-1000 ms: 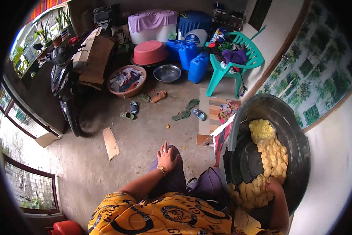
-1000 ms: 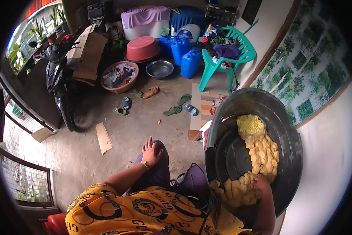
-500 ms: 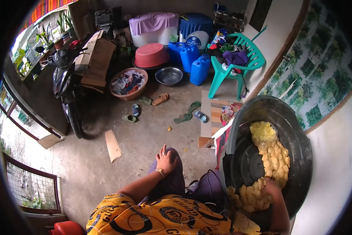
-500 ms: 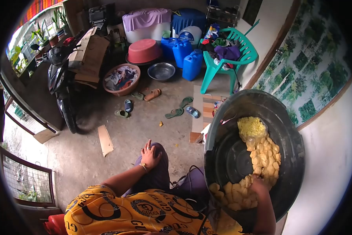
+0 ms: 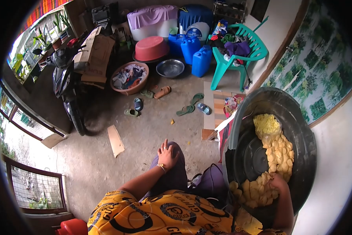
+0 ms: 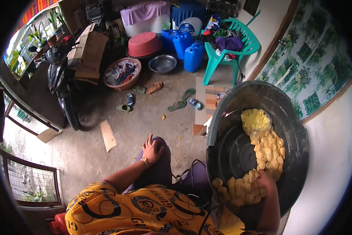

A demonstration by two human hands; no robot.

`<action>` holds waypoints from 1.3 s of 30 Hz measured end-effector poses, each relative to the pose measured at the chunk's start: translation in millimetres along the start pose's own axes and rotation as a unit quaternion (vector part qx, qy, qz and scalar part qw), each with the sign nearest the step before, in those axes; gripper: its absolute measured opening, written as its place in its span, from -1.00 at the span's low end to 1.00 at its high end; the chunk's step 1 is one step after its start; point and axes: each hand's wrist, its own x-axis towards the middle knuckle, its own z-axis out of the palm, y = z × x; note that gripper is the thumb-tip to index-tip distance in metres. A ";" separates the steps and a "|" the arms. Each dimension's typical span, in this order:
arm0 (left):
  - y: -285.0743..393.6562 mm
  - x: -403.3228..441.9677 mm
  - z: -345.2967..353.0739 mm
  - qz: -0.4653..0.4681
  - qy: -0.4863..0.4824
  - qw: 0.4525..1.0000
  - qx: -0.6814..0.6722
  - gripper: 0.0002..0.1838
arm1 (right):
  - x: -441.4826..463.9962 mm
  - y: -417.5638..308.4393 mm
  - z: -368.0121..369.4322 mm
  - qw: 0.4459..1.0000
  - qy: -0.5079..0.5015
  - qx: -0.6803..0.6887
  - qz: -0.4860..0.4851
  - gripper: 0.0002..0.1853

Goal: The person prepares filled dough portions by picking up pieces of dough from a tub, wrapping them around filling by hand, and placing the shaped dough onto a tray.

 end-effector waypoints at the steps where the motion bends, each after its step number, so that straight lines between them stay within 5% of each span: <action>1: -0.3 0.1 0.8 -0.003 -0.002 1.000 0.001 -0.53 | -1.8 -1.3 -1.6 1.000 -0.007 -0.011 0.010 -0.56; 9: -3.0 1.3 1.7 -0.007 -0.005 1.000 -0.009 -0.51 | -6.0 -5.9 -2.1 0.997 0.041 -0.057 0.013 -0.63; 15: -1.8 1.0 0.1 -0.008 -0.010 1.000 -0.007 -0.51 | -5.4 -2.0 -10.5 0.992 -0.048 0.082 0.084 -0.59; 18: -0.6 1.5 -0.6 -0.010 -0.015 1.000 -0.007 -0.52 | -3.5 1.0 -7.0 0.994 -0.055 0.087 0.031 -0.62; 27: 0.9 2.1 2.2 -0.007 -0.014 1.000 -0.004 -0.53 | -12.9 -59.9 -18.4 0.985 -0.154 -0.067 0.024 -0.53; 33: 0.8 2.6 3.0 -0.009 -0.013 1.000 -0.005 -0.52 | -14.5 -44.9 17.8 0.979 0.163 -0.118 -0.036 -0.43; 39: 10.0 -1.0 0.1 0.024 0.051 0.997 -0.044 -0.55 | -6.0 -58.2 2.7 0.997 0.011 -0.073 -0.002 -0.46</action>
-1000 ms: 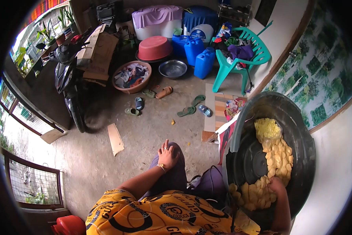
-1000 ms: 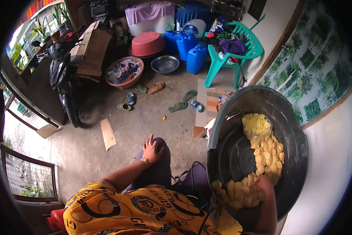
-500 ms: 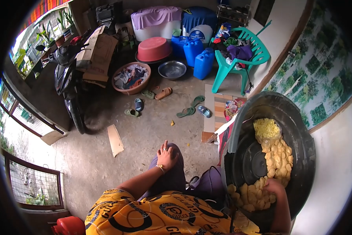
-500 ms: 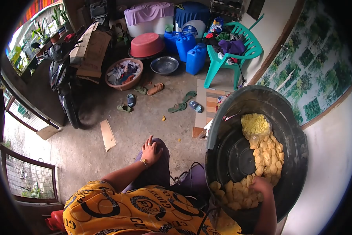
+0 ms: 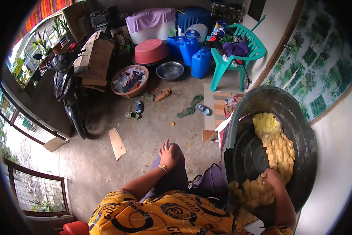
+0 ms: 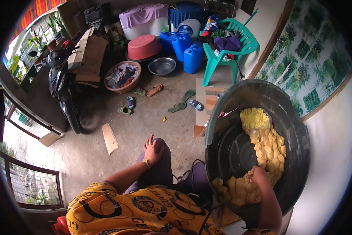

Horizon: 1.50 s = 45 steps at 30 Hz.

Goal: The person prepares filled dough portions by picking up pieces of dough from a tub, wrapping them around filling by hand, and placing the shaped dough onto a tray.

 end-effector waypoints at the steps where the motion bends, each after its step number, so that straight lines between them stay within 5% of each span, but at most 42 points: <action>1: 19.2 2.0 -9.1 0.028 0.029 0.998 -0.048 -0.56 | -1.3 -2.4 -0.1 1.000 0.004 -0.011 -0.005 -0.47; 6: 155.8 3.6 -87.6 0.389 0.112 0.882 -0.241 -0.62 | -5.1 -7.1 -2.2 0.997 0.055 -0.044 -0.006 -0.47; 11: 261.5 -8.1 -93.4 0.585 -0.040 0.735 -0.341 -0.71 | 2.1 4.2 -5.4 0.988 -0.075 -0.132 -0.021 -0.39; 16: 309.3 -18.1 -22.4 0.546 -0.203 0.793 -0.177 -0.56 | -7.5 4.6 -20.8 0.980 -0.023 -0.176 -0.086 -0.47; 19: 312.0 -14.0 8.4 0.508 -0.249 0.818 -0.101 -0.49 | -4.8 19.4 -26.3 0.999 0.009 -0.016 -0.043 -0.52; 25: 298.3 -0.6 29.6 0.412 -0.349 0.839 -0.064 -0.40 | -14.4 9.2 -45.3 0.976 -0.097 0.193 -0.007 -0.49; 28: 292.1 3.2 37.7 0.410 -0.355 0.839 -0.040 -0.37 | -12.3 -6.5 -13.0 0.993 0.016 0.031 -0.113 -0.46; 31: 280.7 4.6 42.4 0.413 -0.354 0.839 0.003 -0.32 | -17.6 -17.4 -16.7 0.994 -0.040 -0.048 -0.088 -0.47; 36: 268.9 5.4 39.2 0.406 -0.407 0.817 0.051 -0.27 | -8.0 7.0 -32.1 0.991 0.019 0.129 0.011 -0.68; 40: 274.5 8.9 37.6 0.397 -0.411 0.820 -0.031 -0.24 | -21.1 -4.5 -60.1 0.959 0.165 0.222 -0.065 -0.77; 43: 287.5 7.5 22.6 0.377 -0.405 0.819 -0.152 -0.17 | -27.9 -18.9 -84.3 0.850 0.238 0.439 -0.171 -0.79; 44: 293.2 10.3 20.7 0.364 -0.442 0.781 -0.248 -0.10 | -37.3 -26.9 -87.9 0.838 0.198 0.487 -0.145 -0.79; 45: 292.6 5.4 46.8 0.383 -0.346 0.761 -0.393 -0.11 | -47.8 -40.7 -89.2 0.822 0.159 0.533 -0.119 -0.79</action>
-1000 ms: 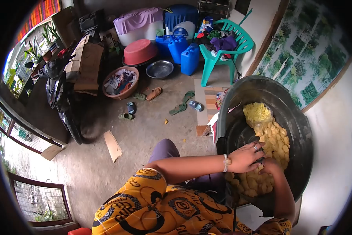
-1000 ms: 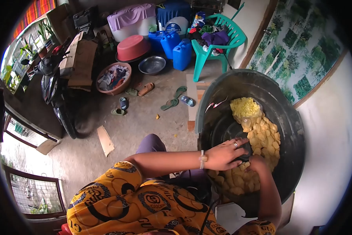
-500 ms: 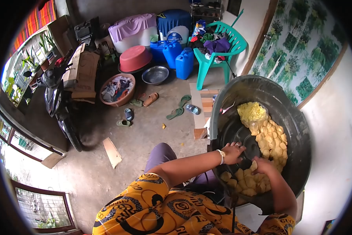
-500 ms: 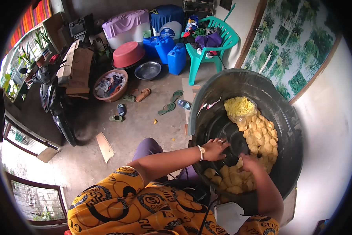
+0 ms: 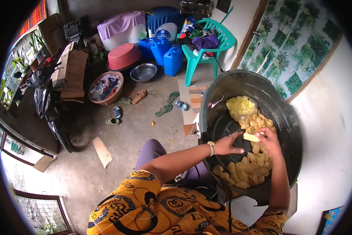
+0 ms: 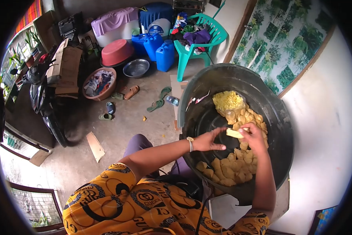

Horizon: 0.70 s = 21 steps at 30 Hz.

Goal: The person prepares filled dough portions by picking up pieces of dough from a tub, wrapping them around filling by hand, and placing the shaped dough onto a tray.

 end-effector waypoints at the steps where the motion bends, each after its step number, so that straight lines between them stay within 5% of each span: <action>1: 9.3 3.2 -1.1 -0.019 -0.001 0.994 -0.105 -0.13 | -5.6 1.8 10.3 0.998 -0.027 0.056 0.031 -0.79; 3: 14.1 8.3 -5.4 -0.058 0.004 0.975 -0.212 -0.28 | -13.3 11.7 25.5 0.984 -0.076 0.140 0.083 -0.74; 6: 8.6 4.7 -9.9 -0.119 0.058 0.989 -0.067 -0.72 | -14.6 9.8 30.5 0.966 -0.107 0.214 0.095 -0.65; 11: 22.3 4.1 -11.9 -0.196 0.138 0.945 -0.223 -0.78 | -14.4 9.4 49.3 0.987 -0.056 0.148 0.000 -0.54; 14: 33.9 2.5 -5.0 -0.216 0.111 0.942 -0.232 -0.74 | -15.4 20.6 50.3 0.981 -0.091 0.150 0.080 -0.58; 16: 32.5 1.2 3.0 -0.213 0.094 0.936 -0.265 -0.71 | -11.0 20.8 47.5 0.996 -0.045 0.064 -0.052 -0.62; 21: 17.6 1.3 2.3 -0.151 0.112 0.957 -0.220 -0.82 | -15.0 10.7 53.8 0.989 -0.062 0.069 -0.116 -0.54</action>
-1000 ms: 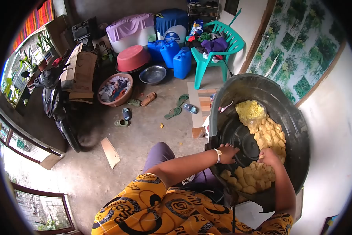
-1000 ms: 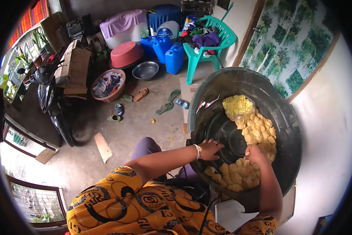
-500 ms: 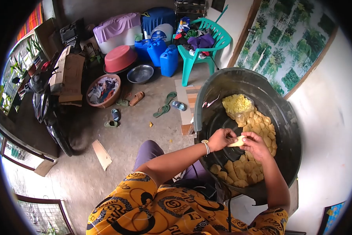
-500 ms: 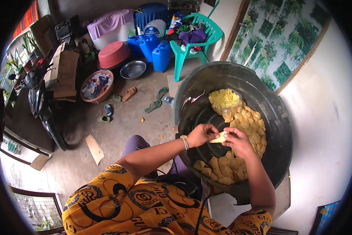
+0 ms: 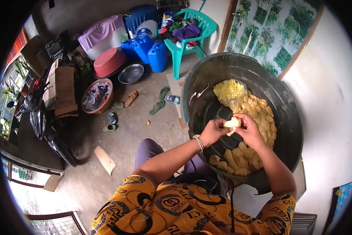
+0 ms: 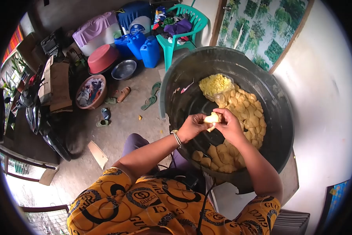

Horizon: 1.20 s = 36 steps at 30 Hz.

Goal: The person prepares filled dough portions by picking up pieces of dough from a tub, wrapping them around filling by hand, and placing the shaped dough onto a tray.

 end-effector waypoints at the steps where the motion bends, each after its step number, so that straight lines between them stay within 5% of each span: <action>1: -1.2 -0.3 -1.0 0.015 0.015 1.000 0.004 -0.83 | 0.0 -1.0 0.4 1.000 -0.011 -0.011 0.000 -0.52; 7: 8.1 -3.0 -2.9 -0.003 0.084 0.990 -0.116 -0.83 | 2.5 -15.8 -5.1 0.993 -0.038 0.061 0.093 -0.44; 10: 6.2 -2.7 -7.2 -0.036 0.026 0.987 -0.153 -0.81 | 2.7 -11.2 -7.9 0.989 -0.027 0.087 0.118 -0.44; 15: 5.2 -8.3 -1.2 0.028 -0.029 0.991 -0.130 -0.71 | -0.4 -8.4 -3.3 0.992 -0.047 0.038 0.106 -0.41; 19: 0.7 -3.6 -12.8 -0.029 -0.032 0.999 0.005 -0.80 | -2.6 -5.7 -3.9 0.989 -0.093 0.027 0.112 -0.38; 25: -5.6 -0.4 -9.7 0.012 0.002 0.996 -0.091 -0.86 | 0.4 16.6 11.4 0.999 -0.002 -0.035 -0.022 -0.56; 26: -3.1 -1.8 -9.4 -0.007 -0.013 0.994 -0.105 -0.85 | 1.2 31.0 2.5 0.996 -0.024 -0.085 0.028 -0.76; 31: -2.9 -5.0 -16.9 -0.036 -0.021 0.988 -0.149 -0.82 | 9.1 4.1 -4.6 0.987 -0.053 -0.123 0.093 -0.87; 33: -2.9 -3.2 -16.8 -0.078 0.011 0.974 -0.211 -0.80 | 21.4 3.5 -22.0 0.968 -0.150 -0.007 0.201 -0.80; 36: -0.1 -5.3 -28.2 -0.140 0.021 0.935 -0.325 -0.72 | 50.2 -4.7 -47.7 0.952 -0.159 0.061 0.253 -0.62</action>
